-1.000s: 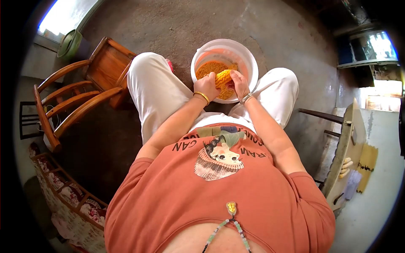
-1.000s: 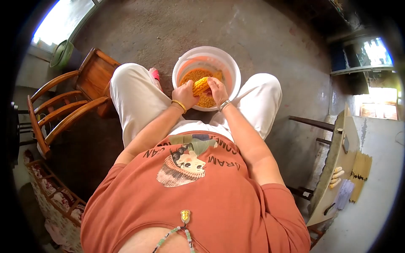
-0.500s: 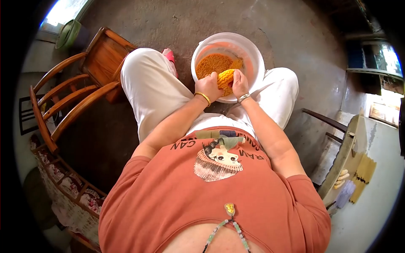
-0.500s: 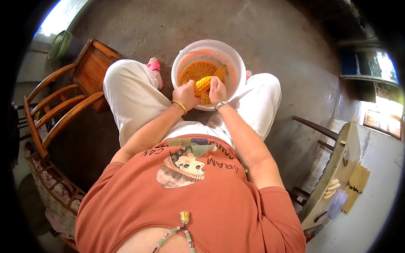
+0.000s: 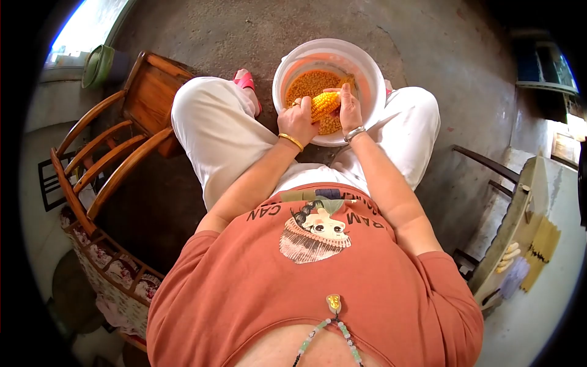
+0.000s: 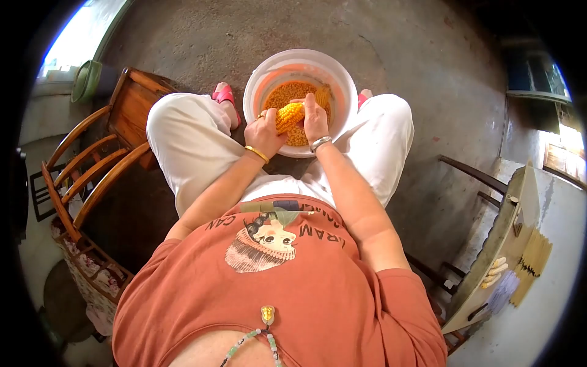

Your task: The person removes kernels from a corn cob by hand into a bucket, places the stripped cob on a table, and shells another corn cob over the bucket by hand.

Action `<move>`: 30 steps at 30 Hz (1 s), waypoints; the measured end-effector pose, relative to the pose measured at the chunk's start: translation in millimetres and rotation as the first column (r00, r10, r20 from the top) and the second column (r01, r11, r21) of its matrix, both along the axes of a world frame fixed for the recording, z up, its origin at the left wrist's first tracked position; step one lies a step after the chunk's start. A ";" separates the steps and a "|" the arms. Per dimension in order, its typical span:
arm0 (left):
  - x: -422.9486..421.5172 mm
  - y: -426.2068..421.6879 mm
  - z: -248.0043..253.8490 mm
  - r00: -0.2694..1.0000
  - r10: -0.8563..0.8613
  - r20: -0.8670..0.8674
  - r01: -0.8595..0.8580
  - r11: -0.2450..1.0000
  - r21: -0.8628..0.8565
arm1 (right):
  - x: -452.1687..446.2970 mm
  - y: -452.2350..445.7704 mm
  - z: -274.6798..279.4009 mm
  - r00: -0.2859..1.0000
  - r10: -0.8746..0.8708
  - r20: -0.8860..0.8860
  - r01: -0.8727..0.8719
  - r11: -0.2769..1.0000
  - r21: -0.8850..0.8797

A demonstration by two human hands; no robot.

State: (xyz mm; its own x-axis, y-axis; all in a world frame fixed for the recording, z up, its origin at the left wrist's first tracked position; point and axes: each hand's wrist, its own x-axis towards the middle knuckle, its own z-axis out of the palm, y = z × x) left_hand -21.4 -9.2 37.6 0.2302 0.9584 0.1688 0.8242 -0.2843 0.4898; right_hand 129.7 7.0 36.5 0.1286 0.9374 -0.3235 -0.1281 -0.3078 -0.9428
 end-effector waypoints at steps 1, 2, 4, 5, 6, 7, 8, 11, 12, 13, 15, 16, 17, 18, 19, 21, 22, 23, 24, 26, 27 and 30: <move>-0.3 0.2 1.0 1.000 -0.003 -0.006 0.003 1.000 -0.002 | 0.5 0.2 3.0 0.999 0.022 0.045 -0.022 1.000 0.016; -0.6 0.5 2.8 1.000 -0.005 -0.012 0.005 1.000 -0.003 | 1.2 0.5 4.9 0.995 0.044 0.092 -0.047 0.998 0.032; -0.9 0.6 4.4 1.000 -0.010 -0.012 0.010 1.000 0.005 | 2.4 0.8 2.9 0.979 0.077 0.186 -0.092 0.993 0.071; -1.3 0.3 4.1 1.000 -0.013 -0.007 0.013 1.000 0.014 | 3.2 0.9 -3.0 0.969 0.088 0.233 -0.112 0.989 0.093; -1.7 0.0 3.8 1.000 -0.016 -0.002 0.016 1.000 0.023 | 3.2 1.0 -7.9 0.955 0.097 0.279 -0.133 0.984 0.115; -1.9 -0.6 2.5 1.000 -0.005 0.018 0.005 1.000 0.000 | 3.0 0.9 -12.2 0.955 0.085 0.284 -0.125 0.984 0.126; -1.9 -1.1 0.3 0.999 0.005 0.039 -0.004 1.000 -0.022 | 2.8 0.9 -16.4 0.955 0.072 0.289 -0.116 0.984 0.138; -2.8 -1.6 -5.2 0.998 0.026 0.065 -0.022 0.998 -0.066 | 0.8 0.2 -13.9 0.921 0.059 0.385 -0.133 0.977 0.168; -3.2 -1.6 -5.8 0.997 0.031 0.067 -0.026 0.997 -0.077 | 0.2 -0.2 -12.3 0.901 0.057 0.430 -0.146 0.974 0.175; -3.8 -1.6 -5.6 0.998 0.025 0.061 -0.020 0.995 -0.094 | -0.1 -0.6 -12.4 0.897 0.054 0.439 -0.144 0.974 0.173; -4.9 -1.8 -4.9 0.999 0.014 0.049 -0.008 0.992 -0.128 | -0.5 -1.6 -13.2 0.888 0.047 0.458 -0.139 0.976 0.169; -4.9 -2.0 -5.0 0.999 0.011 0.046 -0.005 0.992 -0.123 | 0.7 -1.3 -15.1 0.883 0.051 0.466 -0.151 0.972 0.180; -5.0 -2.2 -5.2 0.999 0.009 0.043 -0.004 0.993 -0.119 | 2.8 0.0 -18.4 0.878 0.055 0.475 -0.163 0.968 0.190; -5.3 -2.6 -5.5 0.999 0.006 0.038 -0.002 0.993 -0.115 | 4.1 1.3 -21.1 0.874 0.058 0.483 -0.175 0.964 0.200; -5.4 -2.9 -5.5 1.000 0.007 0.029 -0.004 0.993 -0.120 | 4.5 2.1 -23.7 0.881 0.048 0.470 -0.160 0.966 0.202; -4.6 -3.6 -5.2 1.000 0.005 0.009 -0.004 0.992 -0.129 | 5.5 3.8 -27.0 0.896 0.022 0.443 -0.127 0.970 0.207; -4.4 -3.7 -4.5 1.000 0.001 0.012 0.001 0.994 -0.111 | 7.5 5.4 -27.7 0.904 0.020 0.427 -0.108 0.977 0.183; -4.2 -4.4 -3.7 1.000 -0.004 0.015 0.006 0.996 -0.093 | 10.0 6.6 -28.3 0.912 0.017 0.409 -0.089 0.983 0.158; -4.4 -4.9 -3.2 1.000 -0.009 0.016 0.010 0.997 -0.075 | 11.6 7.3 -29.1 0.921 0.014 0.390 -0.071 0.989 0.132; -4.1 -4.0 -8.2 1.000 -0.008 0.021 0.009 0.997 -0.072 | 12.6 8.5 -37.5 0.960 0.007 0.278 -0.035 0.995 0.094; -4.2 -3.9 -9.8 1.000 -0.005 0.023 0.006 0.997 -0.071 | 10.9 8.5 -36.7 0.975 0.005 0.221 -0.021 0.997 0.072; -4.5 -3.2 -12.3 0.999 0.020 0.041 -0.018 0.998 -0.058 | 7.5 6.8 -29.5 0.999 -0.010 0.037 0.010 1.000 0.006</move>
State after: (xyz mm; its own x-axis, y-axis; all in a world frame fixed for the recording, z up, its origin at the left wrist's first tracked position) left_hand -25.9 -12.4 25.3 0.2059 0.9709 0.1225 0.8077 -0.2393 0.5388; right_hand 137.2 13.7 7.0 0.1497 0.9379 -0.3128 -0.0960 -0.3011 -0.9487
